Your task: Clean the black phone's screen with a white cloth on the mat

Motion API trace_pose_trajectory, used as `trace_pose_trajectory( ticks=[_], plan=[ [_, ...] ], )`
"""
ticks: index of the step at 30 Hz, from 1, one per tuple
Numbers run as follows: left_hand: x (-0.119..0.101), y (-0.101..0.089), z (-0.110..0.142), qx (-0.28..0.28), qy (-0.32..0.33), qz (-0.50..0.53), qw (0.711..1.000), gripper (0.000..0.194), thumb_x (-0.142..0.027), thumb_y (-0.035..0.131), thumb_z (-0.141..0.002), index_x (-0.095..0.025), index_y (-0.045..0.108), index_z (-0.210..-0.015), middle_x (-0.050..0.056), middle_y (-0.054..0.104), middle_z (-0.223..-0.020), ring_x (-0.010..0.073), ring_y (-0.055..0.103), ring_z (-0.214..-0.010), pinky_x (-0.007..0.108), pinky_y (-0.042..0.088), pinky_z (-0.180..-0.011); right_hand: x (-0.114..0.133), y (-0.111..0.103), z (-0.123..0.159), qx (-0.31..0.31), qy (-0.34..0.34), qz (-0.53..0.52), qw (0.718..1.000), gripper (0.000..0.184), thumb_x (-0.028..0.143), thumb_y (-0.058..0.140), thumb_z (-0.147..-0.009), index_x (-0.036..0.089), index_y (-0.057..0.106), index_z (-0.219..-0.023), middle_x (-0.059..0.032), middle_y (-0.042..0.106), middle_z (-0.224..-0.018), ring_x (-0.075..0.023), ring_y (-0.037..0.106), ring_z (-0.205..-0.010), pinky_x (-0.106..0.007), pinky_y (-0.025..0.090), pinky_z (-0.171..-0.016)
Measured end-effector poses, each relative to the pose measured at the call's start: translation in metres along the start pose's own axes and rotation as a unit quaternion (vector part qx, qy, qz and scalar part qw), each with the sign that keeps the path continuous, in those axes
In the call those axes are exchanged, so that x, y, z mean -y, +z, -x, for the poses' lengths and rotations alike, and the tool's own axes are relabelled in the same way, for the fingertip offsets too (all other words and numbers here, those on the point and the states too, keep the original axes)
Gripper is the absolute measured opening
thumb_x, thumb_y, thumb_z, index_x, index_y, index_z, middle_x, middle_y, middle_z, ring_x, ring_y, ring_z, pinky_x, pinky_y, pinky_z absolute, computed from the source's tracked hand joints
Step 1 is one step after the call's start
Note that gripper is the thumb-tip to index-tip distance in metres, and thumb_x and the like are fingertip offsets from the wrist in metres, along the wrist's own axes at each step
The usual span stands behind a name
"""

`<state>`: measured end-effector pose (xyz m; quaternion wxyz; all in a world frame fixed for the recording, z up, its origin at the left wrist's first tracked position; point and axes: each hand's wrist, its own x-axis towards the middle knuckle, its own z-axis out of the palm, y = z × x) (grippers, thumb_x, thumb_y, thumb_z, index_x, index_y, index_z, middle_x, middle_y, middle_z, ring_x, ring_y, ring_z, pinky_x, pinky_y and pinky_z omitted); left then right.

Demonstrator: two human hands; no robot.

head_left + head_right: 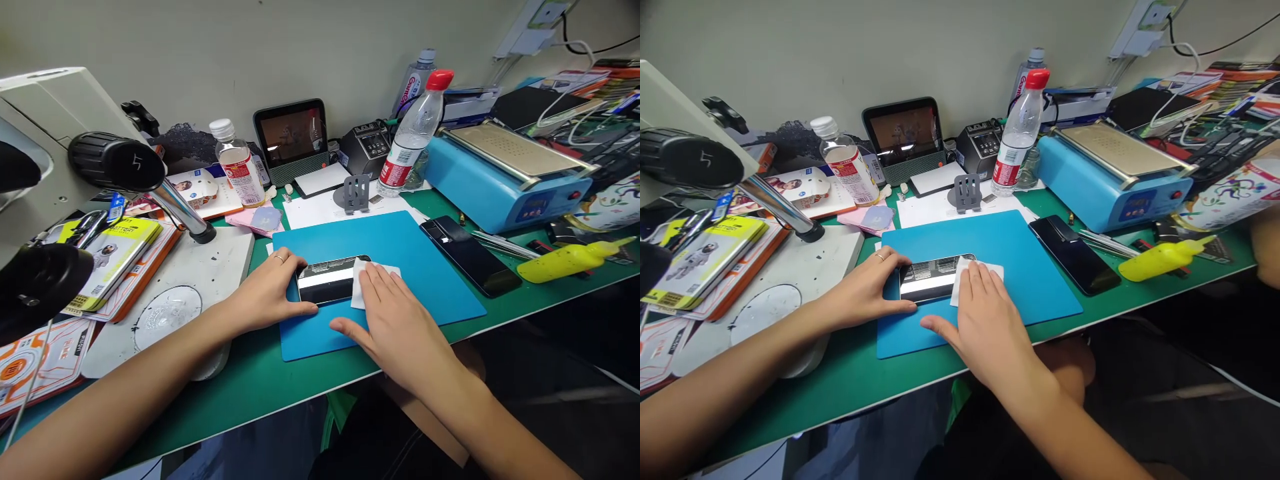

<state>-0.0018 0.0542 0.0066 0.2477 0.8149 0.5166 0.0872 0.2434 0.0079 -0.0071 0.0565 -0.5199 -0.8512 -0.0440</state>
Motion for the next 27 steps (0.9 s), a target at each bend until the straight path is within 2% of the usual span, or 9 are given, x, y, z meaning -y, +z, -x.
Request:
trace_pose_trajectory(
  ticks=[4, 10, 14, 18, 19, 21, 23, 24, 27],
  plan=[
    [0.001, 0.001, 0.0, -0.001, 0.0, -0.001, 1.0, 0.066, -0.058, 0.074, -0.081, -0.017, 0.055, -0.129, 0.012, 0.056, -0.121, 0.0329, 0.057, -0.115, 0.048, 0.051, -0.098, -0.006, -0.006, -0.016, 0.042, 0.011, -0.009, 0.999, 0.114, 0.084, 0.022, -0.091, -0.012, 0.047, -0.147, -0.0352, 0.049, -0.152, -0.0451, 0.048, -0.144, -0.059, 0.04, -0.118],
    [-0.001, -0.001, -0.001, 0.003, -0.004, -0.002, 1.0, 0.068, -0.061, 0.074, -0.081, -0.016, 0.056, -0.129, 0.013, 0.056, -0.122, 0.0331, 0.057, -0.114, 0.049, 0.052, -0.097, -0.012, -0.003, -0.002, 0.021, 0.002, -0.05, 0.999, 0.118, 0.089, 0.027, -0.087, -0.008, 0.043, -0.152, -0.0316, 0.042, -0.158, -0.0423, 0.042, -0.149, -0.058, 0.04, -0.12],
    [-0.001, 0.0, -0.002, -0.002, -0.001, -0.003, 1.0, 0.069, -0.061, 0.074, -0.079, -0.016, 0.056, -0.129, 0.013, 0.057, -0.12, 0.0336, 0.057, -0.112, 0.049, 0.052, -0.095, -0.019, 0.0, -0.007, 0.052, 0.007, -0.082, 0.995, 0.118, 0.09, 0.028, -0.086, -0.005, 0.037, -0.156, -0.029, 0.037, -0.162, -0.0407, 0.035, -0.153, -0.058, 0.036, -0.122],
    [0.003, 0.0, -0.001, -0.009, 0.0, 0.026, 1.0, 0.084, -0.076, 0.071, -0.074, -0.016, 0.056, -0.129, 0.015, 0.058, -0.123, 0.0357, 0.057, -0.114, 0.051, 0.051, -0.097, -0.014, 0.002, -0.021, 0.078, 0.01, -0.099, 0.992, 0.121, 0.09, 0.034, -0.085, -0.005, 0.027, -0.16, -0.0293, 0.026, -0.167, -0.0399, 0.023, -0.157, -0.059, 0.029, -0.125],
    [0.005, 0.001, -0.001, -0.011, 0.002, 0.048, 0.999, 0.089, -0.084, 0.063, -0.075, -0.015, 0.055, -0.132, 0.015, 0.058, -0.123, 0.0358, 0.057, -0.115, 0.052, 0.05, -0.098, -0.01, 0.002, -0.024, 0.082, 0.01, -0.101, 0.991, 0.121, 0.089, 0.035, -0.085, -0.005, 0.024, -0.161, -0.0292, 0.023, -0.168, -0.0396, 0.02, -0.158, -0.059, 0.027, -0.126],
    [0.008, 0.001, 0.0, -0.027, 0.007, 0.103, 0.994, 0.097, -0.092, 0.032, -0.085, -0.014, 0.05, -0.138, 0.016, 0.059, -0.123, 0.0344, 0.057, -0.114, 0.053, 0.048, -0.1, 0.0, 0.003, -0.029, 0.088, 0.007, -0.108, 0.99, 0.123, 0.09, 0.036, -0.084, -0.005, 0.021, -0.161, -0.0291, 0.018, -0.169, -0.0393, 0.016, -0.159, -0.058, 0.024, -0.127],
    [0.009, 0.002, 0.001, -0.056, 0.008, 0.142, 0.988, 0.102, -0.086, 0.001, -0.09, -0.012, 0.046, -0.143, 0.016, 0.059, -0.12, 0.0318, 0.057, -0.112, 0.053, 0.046, -0.102, 0.012, 0.004, -0.035, 0.098, -0.012, -0.124, 0.987, 0.125, 0.092, 0.036, -0.083, -0.005, 0.021, -0.161, -0.0289, 0.015, -0.169, -0.0392, 0.014, -0.159, -0.057, 0.021, -0.128],
    [0.009, 0.002, 0.001, -0.07, 0.008, 0.149, 0.986, 0.103, -0.083, -0.006, -0.09, -0.011, 0.046, -0.144, 0.016, 0.06, -0.119, 0.0308, 0.057, -0.11, 0.052, 0.046, -0.103, 0.019, 0.004, -0.038, 0.104, -0.028, -0.136, 0.985, 0.126, 0.092, 0.036, -0.082, -0.005, 0.021, -0.161, -0.0287, 0.014, -0.169, -0.0391, 0.013, -0.159, -0.056, 0.019, -0.129],
    [0.007, 0.003, 0.003, -0.087, 0.004, 0.141, 0.986, 0.104, -0.084, -0.003, -0.09, -0.011, 0.046, -0.145, 0.016, 0.06, -0.12, 0.0301, 0.056, -0.109, 0.052, 0.044, -0.104, 0.04, 0.006, -0.045, 0.101, -0.078, -0.175, 0.976, 0.124, 0.09, 0.036, -0.084, -0.007, 0.021, -0.16, -0.0282, 0.012, -0.169, -0.0387, 0.011, -0.159, -0.054, 0.015, -0.13]
  ],
)
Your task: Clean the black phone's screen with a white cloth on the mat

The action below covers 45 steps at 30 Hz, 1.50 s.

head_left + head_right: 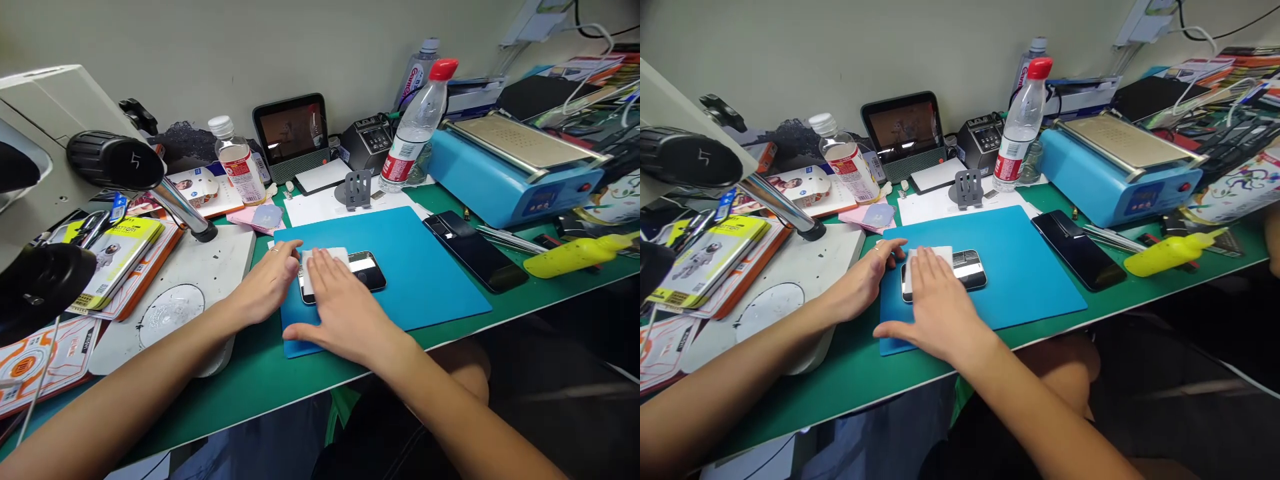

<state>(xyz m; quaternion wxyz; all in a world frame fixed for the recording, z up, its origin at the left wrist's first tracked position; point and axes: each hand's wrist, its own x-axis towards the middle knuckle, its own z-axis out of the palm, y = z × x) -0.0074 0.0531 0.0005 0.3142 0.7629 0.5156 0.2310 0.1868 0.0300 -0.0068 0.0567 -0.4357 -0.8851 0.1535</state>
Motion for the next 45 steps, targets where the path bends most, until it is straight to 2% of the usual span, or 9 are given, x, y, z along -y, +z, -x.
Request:
trace_pose_trajectory(
  ticks=[4, 7, 11, 17, 22, 31, 45],
  plan=[
    [0.0, 0.001, 0.001, 0.004, 0.003, -0.005, 1.0, 0.101, -0.082, -0.003, -0.091, -0.014, 0.047, -0.145, 0.016, 0.06, -0.124, 0.0298, 0.055, -0.113, 0.052, 0.043, -0.106, 0.018, 0.009, 0.004, -0.013, -0.056, -0.013, 0.998, 0.122, 0.088, 0.035, -0.086, -0.008, 0.019, -0.16, -0.0286, 0.012, -0.169, -0.0383, 0.01, -0.159, -0.053, 0.017, -0.13],
    [0.002, 0.0, 0.001, 0.012, 0.014, -0.015, 1.0, 0.099, -0.081, -0.004, -0.092, -0.015, 0.05, -0.142, 0.016, 0.061, -0.121, 0.0303, 0.055, -0.114, 0.052, 0.044, -0.105, 0.017, 0.01, 0.022, -0.008, -0.086, 0.002, 0.996, 0.116, 0.085, 0.036, -0.089, -0.007, 0.026, -0.159, -0.0285, 0.017, -0.168, -0.0388, 0.016, -0.159, -0.054, 0.025, -0.128],
    [0.002, 0.0, 0.0, 0.017, 0.029, -0.039, 0.999, 0.097, -0.079, -0.005, -0.093, -0.018, 0.055, -0.138, 0.015, 0.062, -0.12, 0.0302, 0.056, -0.114, 0.052, 0.045, -0.105, -0.003, 0.002, 0.049, -0.024, -0.079, 0.054, 0.995, 0.11, 0.082, 0.038, -0.09, -0.006, 0.035, -0.156, -0.029, 0.027, -0.166, -0.0401, 0.029, -0.155, -0.056, 0.037, -0.122],
    [-0.006, -0.003, -0.002, 0.051, 0.029, -0.076, 0.995, 0.089, -0.077, 0.004, -0.098, -0.02, 0.066, -0.125, 0.013, 0.064, -0.117, 0.0297, 0.057, -0.116, 0.051, 0.045, -0.105, -0.04, -0.011, 0.08, -0.077, -0.015, 0.121, 0.989, 0.1, 0.077, 0.038, -0.095, -0.002, 0.041, -0.155, -0.0268, 0.04, -0.161, -0.0384, 0.043, -0.149, -0.055, 0.046, -0.117],
    [-0.008, -0.004, -0.002, 0.057, 0.029, -0.081, 0.995, 0.083, -0.073, 0.007, -0.101, -0.02, 0.067, -0.123, 0.012, 0.063, -0.119, 0.029, 0.057, -0.116, 0.051, 0.045, -0.106, -0.049, -0.02, 0.095, -0.094, -0.035, 0.144, 0.984, 0.095, 0.076, 0.043, -0.094, 0.0, 0.049, -0.151, -0.0255, 0.049, -0.157, -0.0379, 0.05, -0.144, -0.054, 0.05, -0.114],
    [-0.011, -0.005, -0.002, 0.065, 0.02, -0.08, 0.994, 0.082, -0.072, 0.009, -0.102, -0.018, 0.066, -0.124, 0.014, 0.062, -0.12, 0.0302, 0.056, -0.116, 0.052, 0.045, -0.106, -0.047, -0.027, 0.088, -0.105, -0.07, 0.141, 0.982, 0.098, 0.08, 0.048, -0.089, 0.0, 0.057, -0.144, -0.0234, 0.062, -0.146, -0.0382, 0.06, -0.135, -0.053, 0.055, -0.108],
    [-0.008, -0.003, -0.001, 0.059, 0.024, -0.081, 0.995, 0.077, -0.069, 0.012, -0.103, -0.019, 0.066, -0.126, 0.013, 0.062, -0.121, 0.0299, 0.057, -0.116, 0.052, 0.045, -0.107, -0.045, -0.029, 0.081, -0.071, -0.043, 0.109, 0.99, 0.108, 0.086, 0.051, -0.082, 0.002, 0.053, -0.149, -0.0256, 0.056, -0.151, -0.0412, 0.055, -0.139, -0.055, 0.05, -0.113]
  ],
)
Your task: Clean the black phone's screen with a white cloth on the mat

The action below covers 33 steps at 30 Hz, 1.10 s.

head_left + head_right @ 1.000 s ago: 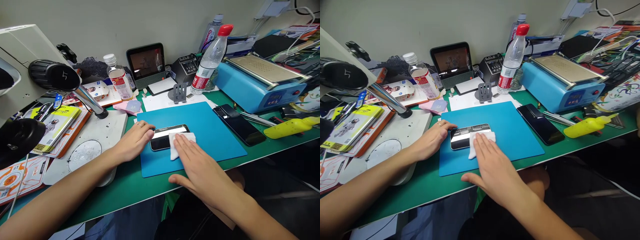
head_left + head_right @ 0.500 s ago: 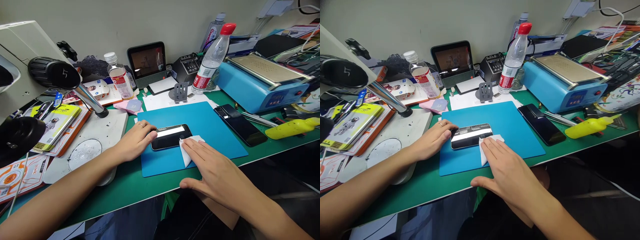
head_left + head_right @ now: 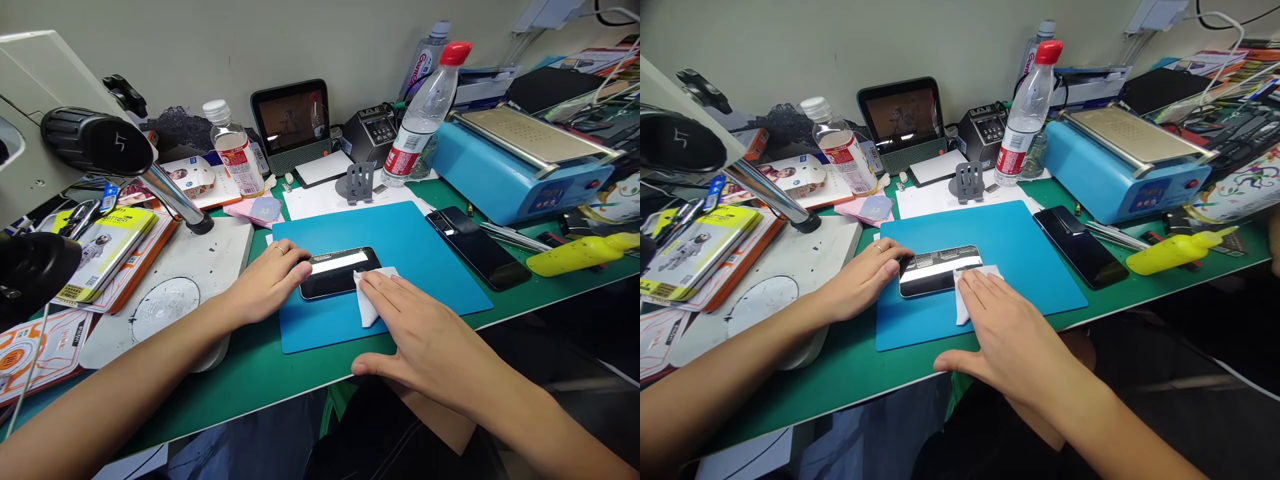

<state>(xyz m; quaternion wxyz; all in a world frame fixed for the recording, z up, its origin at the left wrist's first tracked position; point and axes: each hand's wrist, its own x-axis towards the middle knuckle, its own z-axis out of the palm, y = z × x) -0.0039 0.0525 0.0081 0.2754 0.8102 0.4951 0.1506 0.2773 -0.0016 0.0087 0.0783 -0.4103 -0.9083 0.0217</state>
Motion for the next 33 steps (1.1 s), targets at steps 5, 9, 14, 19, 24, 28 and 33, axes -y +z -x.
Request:
trace_pose_trajectory(
  ticks=[5, 9, 14, 19, 24, 28, 33],
  plan=[
    [0.0, 0.0, 0.0, -0.004, 0.001, 0.001, 1.0, 0.078, -0.07, 0.012, -0.103, -0.019, 0.067, -0.124, 0.013, 0.062, -0.12, 0.0304, 0.057, -0.116, 0.053, 0.045, -0.108, -0.001, 0.001, -0.003, 0.002, 0.001, 0.011, 1.0, 0.111, 0.086, 0.055, -0.079, -0.002, 0.053, -0.147, -0.0268, 0.057, -0.149, -0.0411, 0.056, -0.138, -0.054, 0.051, -0.112],
    [-0.001, -0.001, -0.001, 0.005, -0.002, -0.001, 1.0, 0.082, -0.071, 0.01, -0.102, -0.017, 0.066, -0.127, 0.014, 0.061, -0.12, 0.0311, 0.057, -0.117, 0.054, 0.045, -0.108, -0.001, 0.001, -0.008, -0.008, 0.001, 0.027, 1.0, 0.111, 0.087, 0.051, -0.081, -0.003, 0.054, -0.145, -0.0271, 0.058, -0.148, -0.0406, 0.057, -0.137, -0.054, 0.05, -0.113],
    [-0.002, -0.001, 0.0, 0.003, -0.009, -0.001, 1.0, 0.079, -0.071, 0.011, -0.102, -0.019, 0.066, -0.126, 0.013, 0.062, -0.12, 0.0309, 0.057, -0.118, 0.054, 0.046, -0.108, -0.002, 0.001, -0.014, -0.007, 0.006, 0.035, 0.999, 0.108, 0.088, 0.039, -0.086, -0.002, 0.056, -0.144, -0.0263, 0.059, -0.148, -0.0388, 0.057, -0.138, -0.053, 0.049, -0.114],
    [0.0, 0.0, 0.0, -0.003, -0.003, -0.001, 1.0, 0.075, -0.069, 0.013, -0.103, -0.021, 0.067, -0.124, 0.012, 0.062, -0.119, 0.03, 0.057, -0.116, 0.053, 0.047, -0.107, -0.012, 0.007, -0.018, 0.007, -0.001, 0.052, 0.999, 0.103, 0.082, 0.035, -0.092, -0.002, 0.05, -0.149, -0.0256, 0.052, -0.155, -0.0382, 0.052, -0.143, -0.057, 0.046, -0.116],
    [0.001, -0.001, 0.0, -0.005, 0.009, -0.004, 1.0, 0.072, -0.065, 0.013, -0.105, -0.021, 0.067, -0.123, 0.012, 0.063, -0.118, 0.0296, 0.056, -0.116, 0.051, 0.046, -0.108, -0.023, 0.011, -0.02, 0.003, 0.011, 0.063, 0.998, 0.097, 0.077, 0.034, -0.096, 0.0, 0.043, -0.154, -0.0224, 0.047, -0.159, -0.0369, 0.05, -0.144, -0.058, 0.044, -0.117],
    [0.001, -0.001, 0.0, 0.003, 0.001, -0.02, 1.0, 0.07, -0.065, 0.017, -0.105, -0.019, 0.065, -0.127, 0.013, 0.061, -0.124, 0.0312, 0.055, -0.121, 0.053, 0.044, -0.109, -0.023, 0.012, -0.01, -0.021, 0.006, 0.089, 0.996, 0.096, 0.075, 0.029, -0.098, -0.003, 0.042, -0.153, -0.0249, 0.047, -0.158, -0.0378, 0.051, -0.143, -0.057, 0.047, -0.113],
    [0.0, 0.0, -0.001, 0.006, 0.0, -0.026, 1.0, 0.068, -0.063, 0.019, -0.105, -0.018, 0.065, -0.127, 0.014, 0.061, -0.125, 0.0313, 0.055, -0.121, 0.053, 0.043, -0.11, -0.015, 0.015, 0.002, -0.034, -0.016, 0.101, 0.994, 0.094, 0.075, 0.033, -0.097, -0.002, 0.047, -0.151, -0.0243, 0.05, -0.157, -0.0389, 0.051, -0.143, -0.059, 0.047, -0.112]
  ],
)
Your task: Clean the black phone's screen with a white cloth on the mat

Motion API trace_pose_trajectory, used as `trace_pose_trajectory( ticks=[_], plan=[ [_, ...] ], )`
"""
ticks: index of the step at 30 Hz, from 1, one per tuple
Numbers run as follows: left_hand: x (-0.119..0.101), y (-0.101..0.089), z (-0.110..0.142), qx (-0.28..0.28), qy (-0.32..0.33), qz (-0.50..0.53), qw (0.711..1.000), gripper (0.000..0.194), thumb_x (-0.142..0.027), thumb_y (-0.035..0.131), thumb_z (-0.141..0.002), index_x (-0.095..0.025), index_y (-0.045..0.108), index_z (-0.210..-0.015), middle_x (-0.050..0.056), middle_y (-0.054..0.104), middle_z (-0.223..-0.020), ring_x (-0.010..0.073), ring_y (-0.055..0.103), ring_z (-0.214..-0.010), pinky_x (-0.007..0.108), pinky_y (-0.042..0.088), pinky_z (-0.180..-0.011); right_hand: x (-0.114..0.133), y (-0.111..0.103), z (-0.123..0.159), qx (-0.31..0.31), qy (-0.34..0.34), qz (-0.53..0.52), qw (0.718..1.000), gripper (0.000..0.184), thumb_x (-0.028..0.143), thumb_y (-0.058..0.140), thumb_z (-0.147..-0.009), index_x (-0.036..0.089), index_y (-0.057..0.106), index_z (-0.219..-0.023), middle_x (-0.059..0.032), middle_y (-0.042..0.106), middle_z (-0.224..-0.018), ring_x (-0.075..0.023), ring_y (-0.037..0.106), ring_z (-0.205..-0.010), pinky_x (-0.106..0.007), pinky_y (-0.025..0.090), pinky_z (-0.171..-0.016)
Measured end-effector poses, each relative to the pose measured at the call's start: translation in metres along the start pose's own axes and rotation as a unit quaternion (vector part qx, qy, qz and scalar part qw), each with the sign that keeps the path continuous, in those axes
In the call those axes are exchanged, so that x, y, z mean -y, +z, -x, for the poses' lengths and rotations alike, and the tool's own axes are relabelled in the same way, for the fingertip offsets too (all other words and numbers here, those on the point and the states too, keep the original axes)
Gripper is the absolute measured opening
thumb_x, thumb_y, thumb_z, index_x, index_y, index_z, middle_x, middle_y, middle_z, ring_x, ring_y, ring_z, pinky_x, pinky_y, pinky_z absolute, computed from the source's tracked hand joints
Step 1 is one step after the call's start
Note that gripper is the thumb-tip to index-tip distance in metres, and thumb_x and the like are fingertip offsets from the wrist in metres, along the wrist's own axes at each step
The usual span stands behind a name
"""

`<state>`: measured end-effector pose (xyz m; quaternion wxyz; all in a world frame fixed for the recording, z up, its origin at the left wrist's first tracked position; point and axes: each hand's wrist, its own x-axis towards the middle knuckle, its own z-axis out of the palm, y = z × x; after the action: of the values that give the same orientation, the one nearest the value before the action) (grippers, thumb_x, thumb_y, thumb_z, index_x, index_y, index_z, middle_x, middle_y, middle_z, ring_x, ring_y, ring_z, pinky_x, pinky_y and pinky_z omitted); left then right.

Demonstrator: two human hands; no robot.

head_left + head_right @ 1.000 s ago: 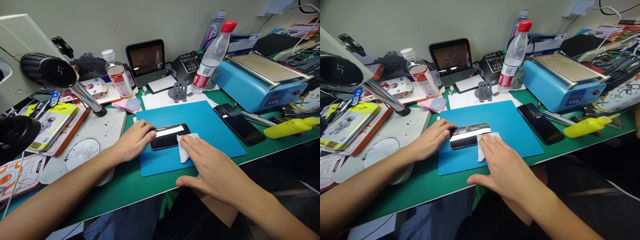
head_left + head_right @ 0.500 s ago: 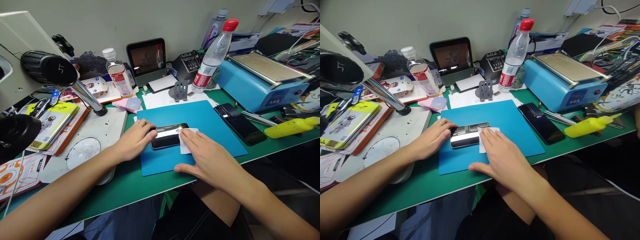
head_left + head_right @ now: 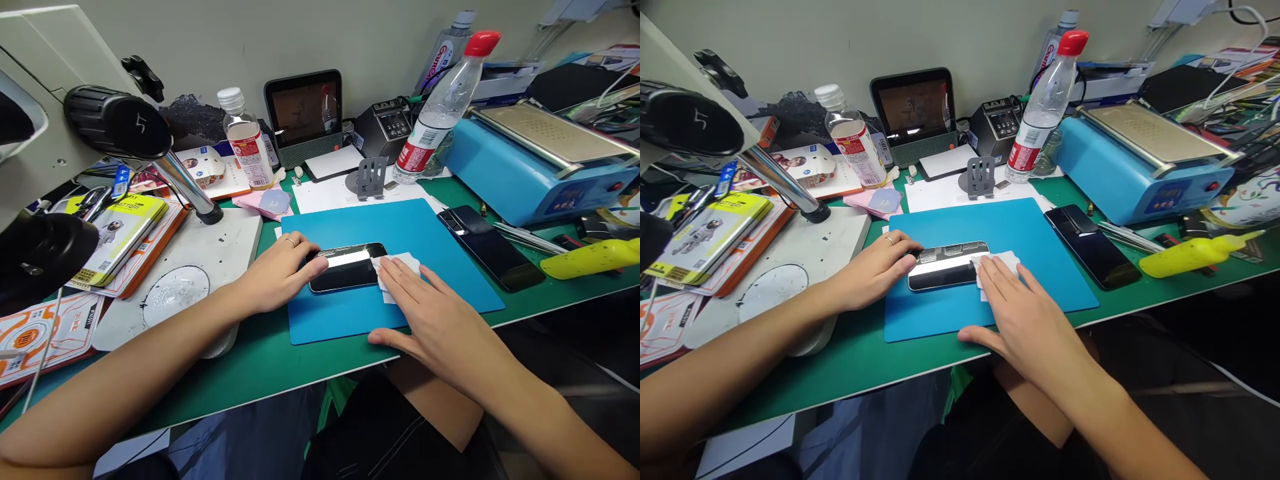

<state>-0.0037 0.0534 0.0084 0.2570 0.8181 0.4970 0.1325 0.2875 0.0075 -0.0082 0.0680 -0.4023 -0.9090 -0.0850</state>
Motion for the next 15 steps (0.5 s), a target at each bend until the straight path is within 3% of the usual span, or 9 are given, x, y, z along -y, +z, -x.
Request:
trace_pose_trajectory(
  ticks=[5, 11, 15],
  plan=[
    [0.001, 0.001, 0.0, -0.006, 0.006, -0.004, 1.0, 0.067, -0.063, 0.02, -0.106, -0.018, 0.067, -0.123, 0.014, 0.061, -0.122, 0.0312, 0.056, -0.118, 0.054, 0.044, -0.108, 0.001, -0.001, -0.014, 0.038, -0.014, -0.042, 0.998, 0.092, 0.075, 0.043, -0.095, 0.003, 0.047, -0.153, -0.0214, 0.046, -0.16, -0.0374, 0.045, -0.148, -0.058, 0.043, -0.116],
    [0.002, 0.001, 0.0, -0.003, 0.009, 0.003, 1.0, 0.07, -0.066, 0.018, -0.105, -0.018, 0.065, -0.126, 0.013, 0.06, -0.122, 0.0305, 0.055, -0.116, 0.053, 0.045, -0.107, -0.007, 0.004, -0.042, 0.079, -0.004, -0.079, 0.994, 0.101, 0.081, 0.035, -0.093, 0.004, 0.038, -0.158, -0.0209, 0.036, -0.165, -0.0357, 0.036, -0.153, -0.058, 0.035, -0.122],
    [0.002, 0.001, 0.0, 0.001, 0.013, 0.012, 1.0, 0.074, -0.07, 0.019, -0.103, -0.017, 0.066, -0.124, 0.013, 0.06, -0.117, 0.0302, 0.055, -0.112, 0.053, 0.045, -0.105, 0.0, 0.007, -0.041, 0.09, 0.03, -0.091, 0.991, 0.111, 0.086, 0.036, -0.088, 0.001, 0.033, -0.16, -0.0246, 0.03, -0.167, -0.0371, 0.029, -0.156, -0.057, 0.034, -0.124]
  ],
)
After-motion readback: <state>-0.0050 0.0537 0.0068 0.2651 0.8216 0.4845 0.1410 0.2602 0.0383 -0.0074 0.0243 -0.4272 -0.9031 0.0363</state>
